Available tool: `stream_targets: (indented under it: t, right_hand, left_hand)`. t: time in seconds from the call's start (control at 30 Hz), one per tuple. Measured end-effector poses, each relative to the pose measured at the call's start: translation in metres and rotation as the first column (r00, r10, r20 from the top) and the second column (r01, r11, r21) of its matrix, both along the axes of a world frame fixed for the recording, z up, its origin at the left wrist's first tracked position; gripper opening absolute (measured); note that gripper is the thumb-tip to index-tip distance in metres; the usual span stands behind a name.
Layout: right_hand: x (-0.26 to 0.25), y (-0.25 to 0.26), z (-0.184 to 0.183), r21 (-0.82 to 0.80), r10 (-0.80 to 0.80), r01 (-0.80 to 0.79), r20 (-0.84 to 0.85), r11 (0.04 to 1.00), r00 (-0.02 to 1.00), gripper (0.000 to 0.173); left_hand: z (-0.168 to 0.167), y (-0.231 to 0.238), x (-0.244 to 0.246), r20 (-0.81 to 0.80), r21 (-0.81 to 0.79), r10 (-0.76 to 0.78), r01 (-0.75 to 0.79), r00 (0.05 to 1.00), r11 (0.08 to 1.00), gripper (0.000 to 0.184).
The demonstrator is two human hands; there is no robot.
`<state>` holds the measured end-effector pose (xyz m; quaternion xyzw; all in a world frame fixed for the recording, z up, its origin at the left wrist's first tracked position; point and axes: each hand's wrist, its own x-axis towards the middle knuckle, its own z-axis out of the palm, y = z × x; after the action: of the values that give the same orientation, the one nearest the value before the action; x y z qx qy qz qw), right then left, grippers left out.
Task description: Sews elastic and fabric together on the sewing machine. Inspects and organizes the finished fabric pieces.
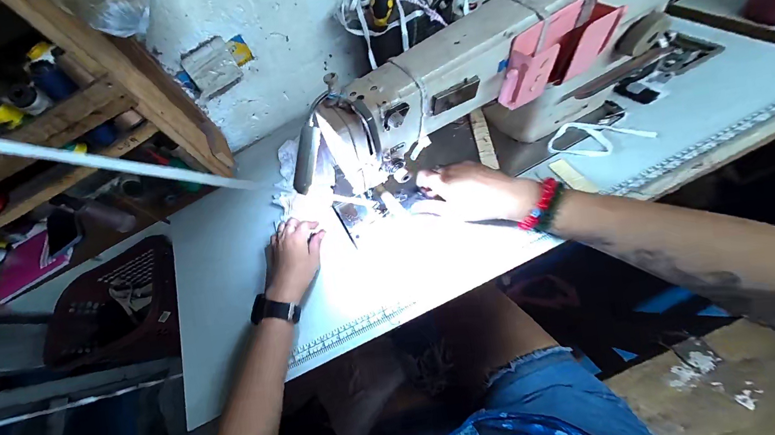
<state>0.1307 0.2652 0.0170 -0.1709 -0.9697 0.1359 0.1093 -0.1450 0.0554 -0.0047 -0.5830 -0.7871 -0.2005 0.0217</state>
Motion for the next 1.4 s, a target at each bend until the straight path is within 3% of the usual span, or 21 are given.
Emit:
stream_targets:
  t: [0.07,0.17,0.27,0.3,0.37,0.43,0.53,0.57,0.6,0.67,0.77,0.9,1.0,1.07,1.13,1.23,1.33,1.4]
  right_hand:
    - [0.011,-0.019,-0.012,0.000,0.118,-0.120,-0.181,0.993,0.976,0.005]
    - [-0.010,-0.055,-0.018,0.112,0.323,-0.304,-0.379,0.946,0.867,0.020]
    - [-0.051,-0.085,-0.005,0.180,0.458,-0.422,-0.368,0.889,0.809,0.058]
    - [-0.065,-0.097,0.000,0.121,0.514,-0.506,-0.345,0.854,0.785,0.052]
    - [-0.092,-0.125,0.004,-0.037,0.630,-0.676,-0.328,0.736,0.704,0.021]
    - [-0.112,-0.160,-0.002,-0.358,0.661,-0.777,-0.410,0.518,0.629,0.015]
    - [-0.129,-0.230,-0.002,-0.778,0.513,-0.626,-0.518,0.049,0.684,0.012]
    - [-0.135,-0.256,-0.004,-0.830,0.486,-0.546,-0.527,-0.117,0.697,0.014]
    - [-0.139,-0.284,-0.008,-0.850,0.491,-0.478,-0.520,-0.220,0.699,0.017]
    - [-0.141,-0.339,-0.014,-0.867,0.570,-0.398,-0.497,-0.299,0.655,0.035]
    - [-0.131,-0.408,-0.022,-0.931,0.725,-0.221,-0.364,-0.289,0.584,0.047]
    - [-0.102,-0.449,-0.039,-0.954,0.809,0.051,-0.221,-0.295,0.545,0.062]
    - [-0.088,-0.448,-0.039,-0.847,0.769,0.185,-0.334,-0.498,0.545,0.072]
    - [-0.089,-0.437,-0.028,-0.771,0.699,0.198,-0.396,-0.606,0.595,0.062]
    - [-0.100,-0.426,-0.020,-0.806,0.653,0.126,-0.366,-0.579,0.663,0.028]
    - [-0.125,-0.428,-0.016,-0.936,0.707,-0.041,-0.292,-0.349,0.644,0.011]
    - [-0.152,-0.459,-0.028,-0.918,0.832,-0.396,-0.238,-0.025,0.500,0.011]
    - [-0.163,-0.485,-0.037,-0.765,0.923,-0.631,-0.141,0.128,0.357,0.019]
  left_hand:
    - [0.009,-0.043,0.017,0.003,-0.015,-0.016,0.016,1.000,1.000,0.025]
    - [0.044,-0.101,0.049,0.086,0.071,-0.035,0.029,0.996,0.997,0.022]
    - [0.106,-0.164,0.077,0.244,0.091,0.009,-0.032,0.970,0.995,0.021]
    - [0.127,-0.190,0.086,0.312,0.124,0.055,-0.098,0.949,0.987,0.020]
    - [0.160,-0.244,0.103,0.414,0.232,0.160,-0.274,0.896,0.933,0.017]
    - [0.178,-0.303,0.123,0.503,0.306,0.282,-0.474,0.817,0.826,0.014]
    - [0.182,-0.390,0.177,0.643,0.305,0.422,-0.719,0.640,0.625,0.020]
    - [0.178,-0.412,0.196,0.685,0.293,0.444,-0.776,0.578,0.558,0.020]
    - [0.171,-0.429,0.213,0.726,0.282,0.449,-0.821,0.521,0.496,0.020]
    - [0.161,-0.445,0.235,0.782,0.279,0.411,-0.853,0.468,0.441,0.020]
    - [0.160,-0.439,0.248,0.840,0.312,0.289,-0.845,0.459,0.435,0.022]
    - [0.170,-0.428,0.248,0.861,0.463,-0.027,-0.759,0.508,0.458,0.026]
    - [0.178,-0.431,0.256,0.835,0.538,-0.149,-0.727,0.530,0.427,0.028]
    - [0.177,-0.442,0.269,0.843,0.524,-0.110,-0.758,0.526,0.388,0.027]
    - [0.165,-0.463,0.285,0.868,0.479,-0.045,-0.811,0.494,0.337,0.024]
    - [0.122,-0.508,0.323,0.930,0.342,0.040,-0.898,0.366,0.278,0.021]
    - [0.059,-0.540,0.362,0.968,0.055,0.234,-0.987,0.089,0.148,0.019]
    - [0.017,-0.549,0.373,0.838,-0.163,0.538,-0.982,-0.087,0.096,0.020]
